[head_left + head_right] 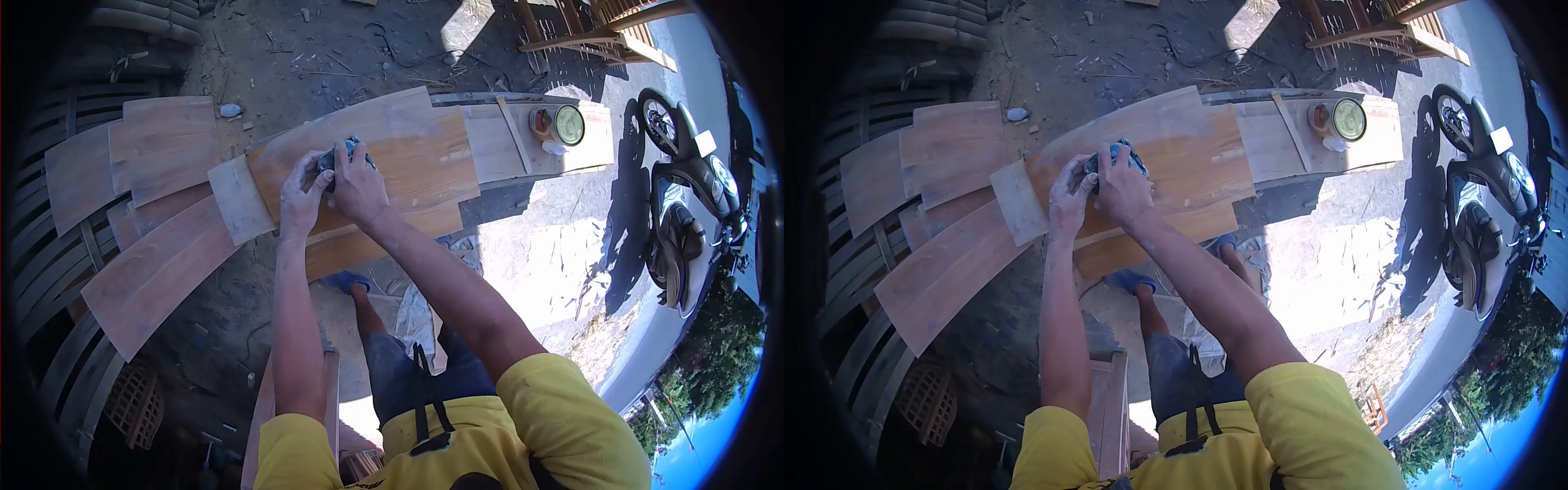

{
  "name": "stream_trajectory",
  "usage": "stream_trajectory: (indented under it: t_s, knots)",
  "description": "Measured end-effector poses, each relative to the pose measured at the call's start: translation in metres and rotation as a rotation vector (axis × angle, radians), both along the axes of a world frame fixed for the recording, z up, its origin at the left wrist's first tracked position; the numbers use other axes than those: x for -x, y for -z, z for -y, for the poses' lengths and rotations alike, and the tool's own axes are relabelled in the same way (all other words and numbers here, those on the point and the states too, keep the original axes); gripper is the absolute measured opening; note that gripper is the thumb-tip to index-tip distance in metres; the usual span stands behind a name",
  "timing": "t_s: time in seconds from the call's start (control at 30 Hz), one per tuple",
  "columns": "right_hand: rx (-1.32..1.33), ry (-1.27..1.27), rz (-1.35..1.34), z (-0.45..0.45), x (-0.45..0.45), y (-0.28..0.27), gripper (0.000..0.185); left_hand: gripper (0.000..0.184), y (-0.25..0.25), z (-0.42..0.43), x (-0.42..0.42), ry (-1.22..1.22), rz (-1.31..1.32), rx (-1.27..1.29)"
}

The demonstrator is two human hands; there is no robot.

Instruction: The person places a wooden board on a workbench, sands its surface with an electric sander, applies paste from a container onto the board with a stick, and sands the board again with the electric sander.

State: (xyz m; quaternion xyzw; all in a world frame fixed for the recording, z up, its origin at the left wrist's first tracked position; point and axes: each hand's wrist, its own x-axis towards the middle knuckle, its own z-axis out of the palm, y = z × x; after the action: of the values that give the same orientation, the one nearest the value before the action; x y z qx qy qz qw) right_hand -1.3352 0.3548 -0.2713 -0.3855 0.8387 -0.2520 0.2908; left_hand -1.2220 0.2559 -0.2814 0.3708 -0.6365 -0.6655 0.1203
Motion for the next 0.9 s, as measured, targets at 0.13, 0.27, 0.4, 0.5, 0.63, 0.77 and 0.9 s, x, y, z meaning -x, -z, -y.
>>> stream_trajectory:
  t_s: [0.13, 0.27, 0.4, 0.5, 0.63, 0.77, 0.9]
  knots:
    - [0.021, 0.072, -0.013, -0.016, 0.002, 0.008, 0.096, 0.048, -0.001, -0.018, 0.008, 0.009, -0.013, 0.044]
    - [0.122, 0.054, 0.004, -0.014, -0.003, 0.000, 0.094, 0.046, -0.028, -0.029, 0.015, -0.042, 0.124, 0.227]
    - [0.456, -0.149, 0.078, -0.020, 0.001, 0.031, 0.087, 0.051, -0.021, -0.025, 0.000, -0.127, 0.139, 0.237]
    - [0.248, 0.215, 0.181, -0.074, 0.082, 0.005, 0.060, 0.060, -0.027, -0.032, 0.000, 0.034, 0.354, 0.676]
    - [-0.025, 0.676, -0.392, -0.180, 0.196, 0.075, 0.047, 0.066, -0.018, -0.022, -0.011, 0.049, 0.344, 0.740]
    - [-0.253, 0.427, -0.530, -0.225, 0.248, 0.101, 0.051, 0.070, -0.021, -0.020, -0.011, 0.009, 0.453, 0.760]
    - [-0.310, 0.335, -0.502, -0.229, 0.256, 0.115, 0.052, 0.073, -0.025, -0.036, -0.001, 0.023, 0.465, 0.862]
